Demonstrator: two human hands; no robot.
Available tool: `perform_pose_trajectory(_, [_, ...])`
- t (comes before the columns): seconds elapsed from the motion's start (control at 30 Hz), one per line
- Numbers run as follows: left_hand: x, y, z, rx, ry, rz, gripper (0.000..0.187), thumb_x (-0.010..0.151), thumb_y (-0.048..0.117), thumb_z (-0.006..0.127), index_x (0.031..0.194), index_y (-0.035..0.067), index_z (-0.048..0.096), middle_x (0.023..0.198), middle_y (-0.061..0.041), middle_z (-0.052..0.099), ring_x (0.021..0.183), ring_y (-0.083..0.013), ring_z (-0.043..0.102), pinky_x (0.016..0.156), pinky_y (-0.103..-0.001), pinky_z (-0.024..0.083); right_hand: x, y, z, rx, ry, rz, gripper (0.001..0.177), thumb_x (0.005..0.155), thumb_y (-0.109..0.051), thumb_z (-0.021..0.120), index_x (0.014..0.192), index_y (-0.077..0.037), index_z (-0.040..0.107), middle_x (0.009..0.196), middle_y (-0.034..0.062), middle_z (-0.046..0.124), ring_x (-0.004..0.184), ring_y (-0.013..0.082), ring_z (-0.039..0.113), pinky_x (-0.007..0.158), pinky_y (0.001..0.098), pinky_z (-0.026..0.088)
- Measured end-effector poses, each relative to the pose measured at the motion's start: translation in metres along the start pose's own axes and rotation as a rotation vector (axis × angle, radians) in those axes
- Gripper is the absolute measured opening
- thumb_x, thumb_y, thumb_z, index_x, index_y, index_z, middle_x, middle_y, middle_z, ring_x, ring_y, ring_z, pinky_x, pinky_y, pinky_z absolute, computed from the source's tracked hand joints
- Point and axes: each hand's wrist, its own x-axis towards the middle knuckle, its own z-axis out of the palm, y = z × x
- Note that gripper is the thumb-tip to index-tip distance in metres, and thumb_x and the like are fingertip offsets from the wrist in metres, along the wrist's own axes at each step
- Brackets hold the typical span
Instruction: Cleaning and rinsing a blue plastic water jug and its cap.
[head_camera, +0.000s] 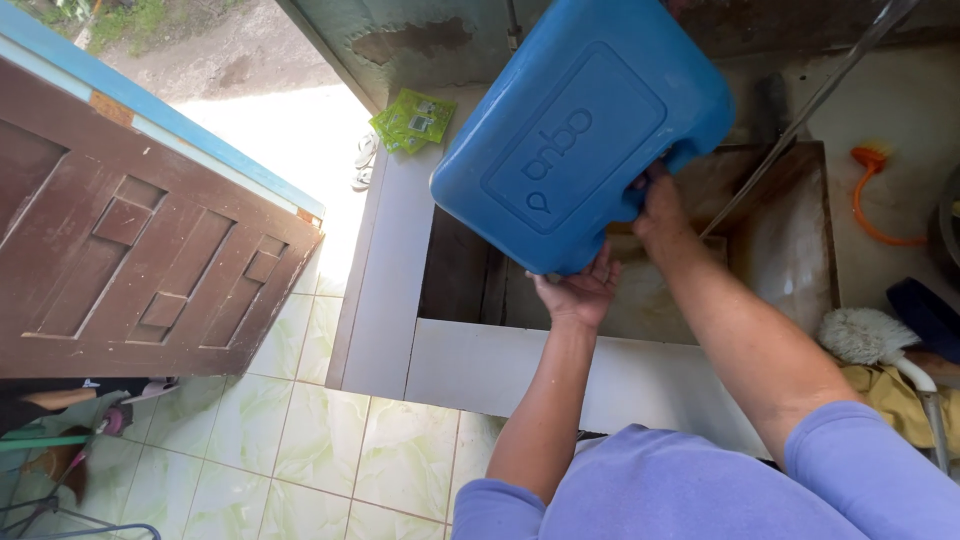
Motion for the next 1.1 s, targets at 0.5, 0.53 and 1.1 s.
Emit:
perform_pose_trajectory(0.5, [0.112,0.112,-0.106,-0.069,0.075,0.330,0.092,0.095,0.078,0.017,0.160,0.015,0.036,0.168,-0.011,0.034,0.149,-0.0404,0.036,0.121,-0.060,0.030,-0.110,0.078,-0.026,-0.584,0.162,0.362,0.049,0.101,-0.054,0.060,0.125,-0.011,0.064,0.105,0.0033,0.065,0.086,0.0142,0.057,0.077,0.0348,0.049])
perform_pose_trajectory(0.53, [0.097,0.107,-0.098,-0.057,0.074,0.306,0.092,0.095,0.078,0.017,0.160,0.015,0.036,0.168,-0.011,0.034,0.149,-0.0404,0.036,0.121,-0.060,0.030,-0.132,0.061,-0.029,-0.577,0.186,0.350,0.049,0.101,-0.054,0.060,0.125,-0.011,0.064,0.105,0.0033,0.065,0.086,0.0142,0.057,0.077,0.0348,0.049])
perform_pose_trajectory(1.1, [0.041,0.054,-0.065,0.196,0.074,0.305,0.080,0.097,0.072,0.027,0.155,0.018,0.042,0.163,-0.008,0.040,0.146,-0.0362,0.042,0.120,-0.057,0.034,-0.131,-0.326,-0.246,-1.939,0.712,-0.397,0.019,0.095,-0.022,0.071,0.111,-0.015,0.079,0.110,0.0161,0.076,0.104,0.0372,0.070,0.089,0.0494,0.055])
